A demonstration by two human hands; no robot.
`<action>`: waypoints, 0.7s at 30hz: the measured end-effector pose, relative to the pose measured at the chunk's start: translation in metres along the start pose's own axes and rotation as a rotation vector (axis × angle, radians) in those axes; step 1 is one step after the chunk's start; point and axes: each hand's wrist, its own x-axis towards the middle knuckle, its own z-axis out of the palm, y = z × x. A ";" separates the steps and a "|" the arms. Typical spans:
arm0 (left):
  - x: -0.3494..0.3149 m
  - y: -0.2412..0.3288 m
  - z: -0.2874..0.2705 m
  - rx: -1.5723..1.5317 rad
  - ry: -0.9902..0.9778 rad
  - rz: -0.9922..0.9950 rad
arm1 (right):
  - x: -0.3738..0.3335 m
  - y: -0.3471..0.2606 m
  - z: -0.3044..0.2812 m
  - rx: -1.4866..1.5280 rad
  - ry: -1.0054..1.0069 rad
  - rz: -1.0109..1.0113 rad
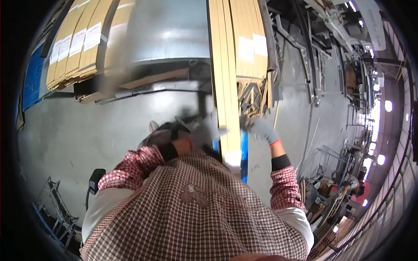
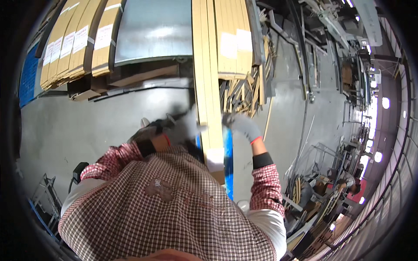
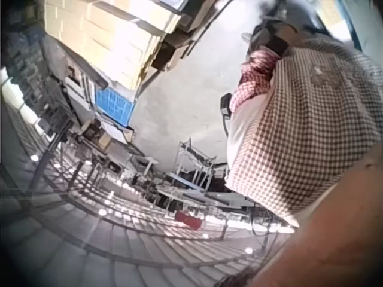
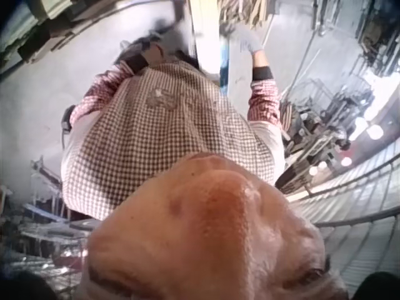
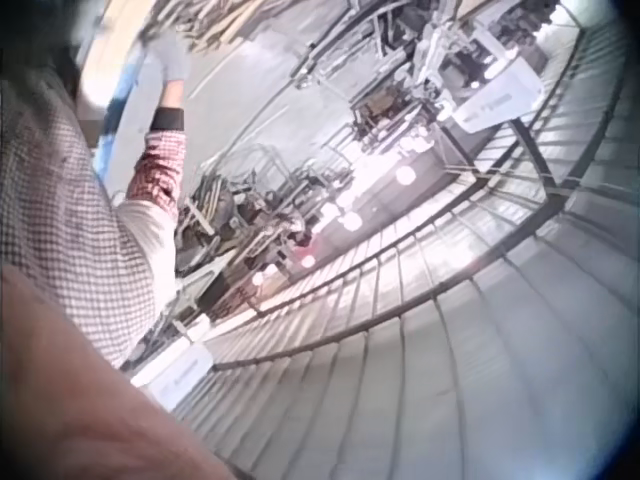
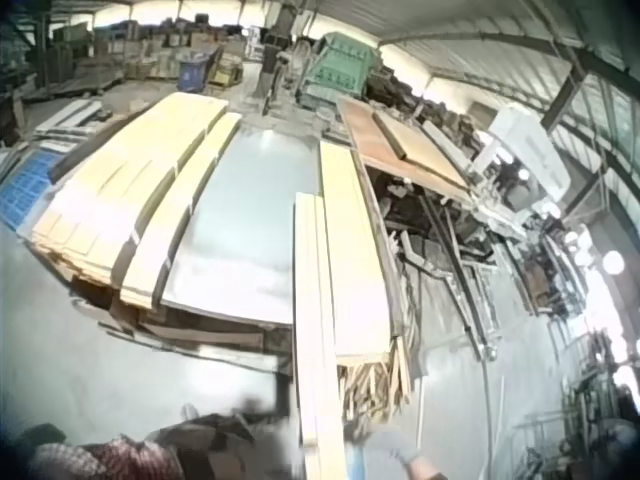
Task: Applying tape to cardboard panels and stacking them into bundles on a work table in a warehouse.
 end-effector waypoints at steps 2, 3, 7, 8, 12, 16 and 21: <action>-0.004 0.010 -0.087 -0.413 -0.142 -0.068 | 0.005 -0.070 -0.064 0.538 -0.074 0.035; -0.014 0.016 -0.109 -0.546 -0.215 -0.075 | 0.007 -0.098 -0.076 0.548 -0.088 0.032; -0.040 0.028 -0.101 -0.534 0.012 0.127 | 0.011 -0.161 -0.057 0.481 -0.226 -0.413; -0.042 0.023 -0.099 -0.533 0.093 0.140 | 0.018 -0.155 -0.051 0.430 -0.333 -0.252; -0.042 -0.010 -0.102 -0.909 -0.127 -0.338 | 0.028 -0.101 -0.067 0.532 -0.062 -0.177; 0.045 -0.098 0.025 -0.295 0.169 -0.215 | 0.086 0.006 -0.002 0.095 0.084 0.182; 0.110 -0.140 0.048 0.235 -0.395 0.857 | 0.128 0.023 0.062 0.516 0.189 -0.176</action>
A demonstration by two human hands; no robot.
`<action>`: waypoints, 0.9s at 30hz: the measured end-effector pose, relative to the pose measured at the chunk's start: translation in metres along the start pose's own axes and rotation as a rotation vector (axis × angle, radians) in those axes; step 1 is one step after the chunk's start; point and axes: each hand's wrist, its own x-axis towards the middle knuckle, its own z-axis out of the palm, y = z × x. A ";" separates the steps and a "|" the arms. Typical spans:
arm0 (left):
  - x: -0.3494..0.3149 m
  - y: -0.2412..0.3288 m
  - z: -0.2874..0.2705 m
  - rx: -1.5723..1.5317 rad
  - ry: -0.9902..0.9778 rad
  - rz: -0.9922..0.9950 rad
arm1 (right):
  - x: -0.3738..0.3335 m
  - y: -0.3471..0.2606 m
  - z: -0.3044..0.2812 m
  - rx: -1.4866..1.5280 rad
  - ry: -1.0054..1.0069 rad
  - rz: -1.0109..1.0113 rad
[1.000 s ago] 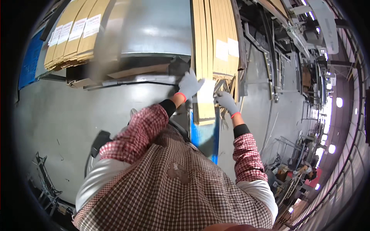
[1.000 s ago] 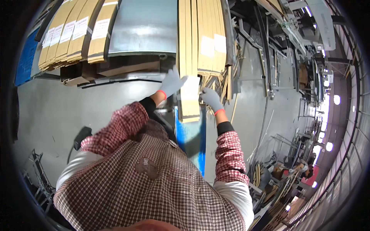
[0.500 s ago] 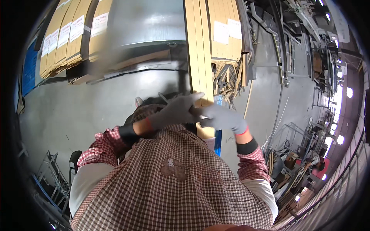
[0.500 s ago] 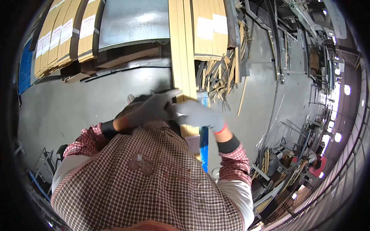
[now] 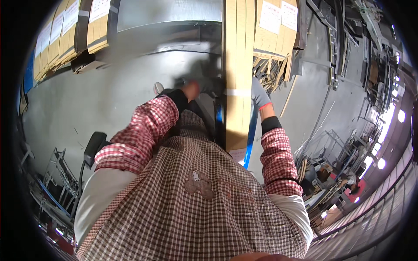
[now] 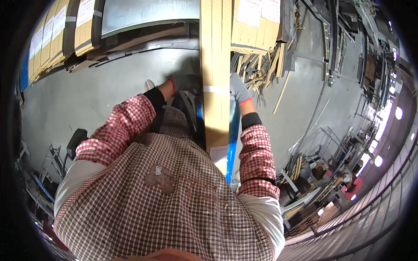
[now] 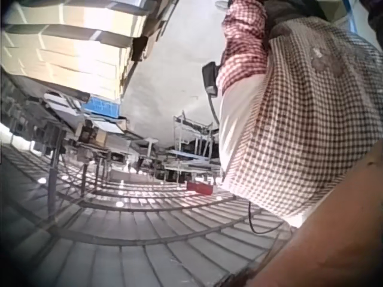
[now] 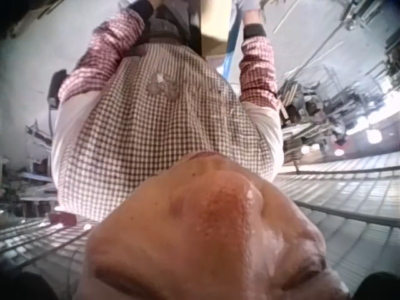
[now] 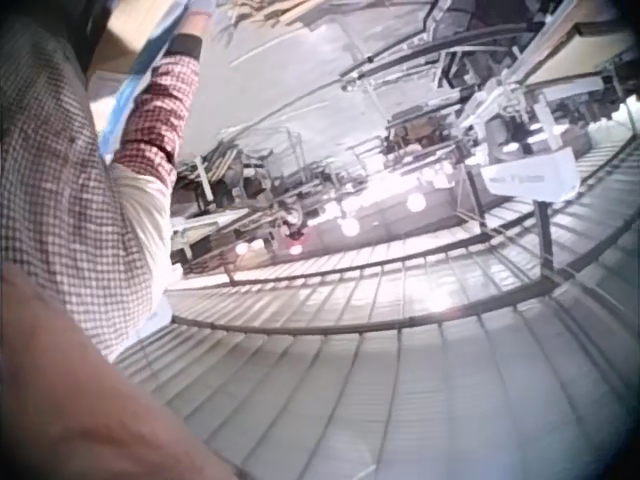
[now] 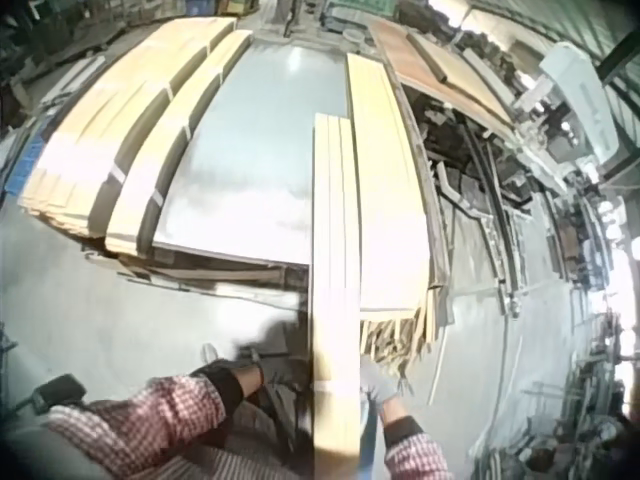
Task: Applying tape to cardboard panels and stacking them into bundles on a work table in a warehouse.
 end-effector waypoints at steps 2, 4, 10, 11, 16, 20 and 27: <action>0.012 0.014 -0.021 -0.241 -0.025 -0.254 | -0.014 0.002 0.001 0.102 0.475 0.276; 0.001 0.020 -0.020 -0.471 -0.034 -0.580 | -0.016 -0.080 -0.005 0.290 0.754 0.410; -0.074 0.102 -0.069 -0.946 0.624 -0.596 | -0.040 -0.147 0.072 -0.641 0.479 0.439; -0.076 0.110 -0.072 -1.213 0.795 -0.556 | -0.042 -0.151 0.073 -0.707 0.488 0.472; 0.072 0.101 -0.102 -0.483 0.608 -0.772 | -0.068 -0.111 0.033 0.315 0.540 0.312; 0.065 0.120 -0.099 -0.202 0.394 -0.780 | -0.077 -0.162 -0.018 0.144 0.463 0.288; 0.061 0.125 -0.085 0.073 0.735 -0.817 | -0.023 -0.097 -0.078 -0.656 -0.301 0.099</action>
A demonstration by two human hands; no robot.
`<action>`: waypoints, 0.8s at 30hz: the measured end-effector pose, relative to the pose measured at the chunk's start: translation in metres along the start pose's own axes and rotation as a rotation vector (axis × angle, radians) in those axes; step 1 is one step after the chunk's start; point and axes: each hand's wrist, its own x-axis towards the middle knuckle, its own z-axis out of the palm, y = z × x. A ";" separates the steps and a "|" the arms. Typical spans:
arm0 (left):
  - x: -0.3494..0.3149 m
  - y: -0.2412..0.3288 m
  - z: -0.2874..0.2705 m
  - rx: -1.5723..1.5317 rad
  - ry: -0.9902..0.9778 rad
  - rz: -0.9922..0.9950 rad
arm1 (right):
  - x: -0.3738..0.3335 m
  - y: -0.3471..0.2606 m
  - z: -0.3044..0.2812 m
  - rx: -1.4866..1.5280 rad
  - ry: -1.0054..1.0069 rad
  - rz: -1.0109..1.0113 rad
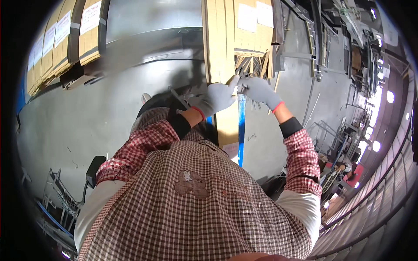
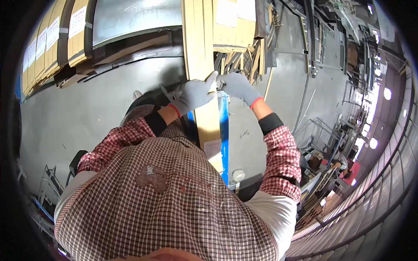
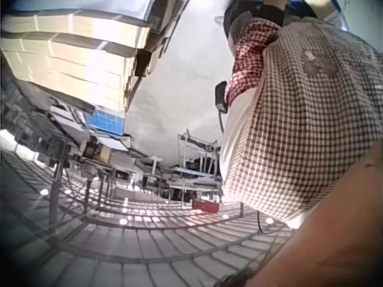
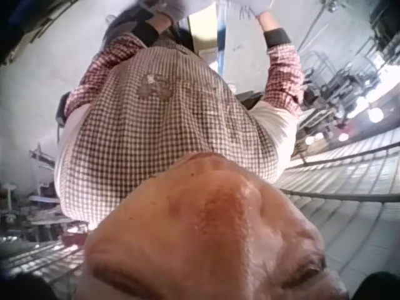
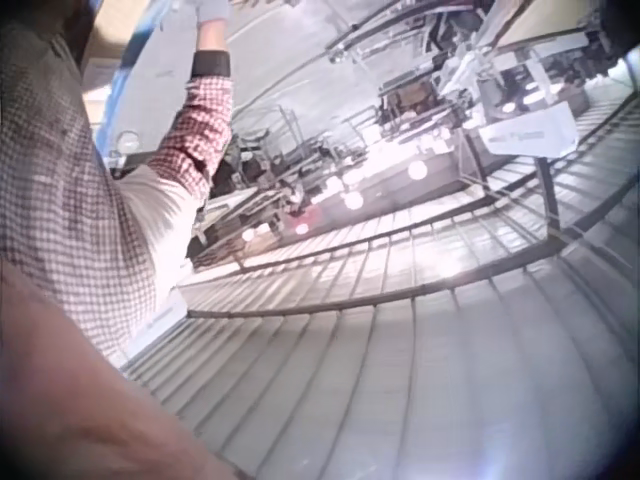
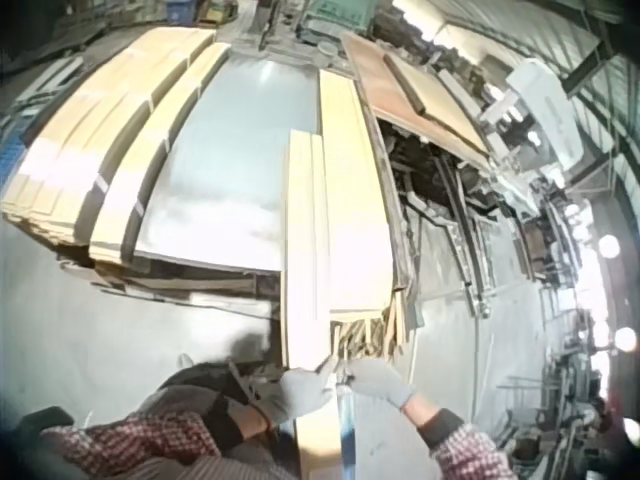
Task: Applying tape to cardboard panels and stacking them into bundles on a work table in a warehouse.
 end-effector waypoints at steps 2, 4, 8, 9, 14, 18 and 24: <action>0.004 -0.001 -0.004 0.030 -0.039 0.008 | 0.015 0.022 0.014 -0.031 -0.020 -0.055; 0.007 -0.006 0.006 0.052 -0.134 0.103 | 0.036 0.053 0.039 -0.550 -0.388 0.054; 0.039 -0.039 -0.047 -0.348 0.171 -0.254 | 0.022 0.067 0.054 -0.076 0.074 0.390; 0.035 -0.094 -0.027 -0.164 0.180 -0.100 | 0.032 0.034 0.036 -0.012 0.113 0.395; -0.028 -0.050 0.014 0.032 0.287 0.053 | -0.017 -0.020 0.023 0.441 -0.379 0.291; -0.043 -0.014 -0.092 -0.499 -0.272 -0.261 | -0.042 -0.055 -0.020 0.494 -0.126 0.010; -0.039 -0.018 -0.125 -1.014 -0.324 -0.351 | -0.019 -0.103 -0.056 0.522 -0.111 -0.240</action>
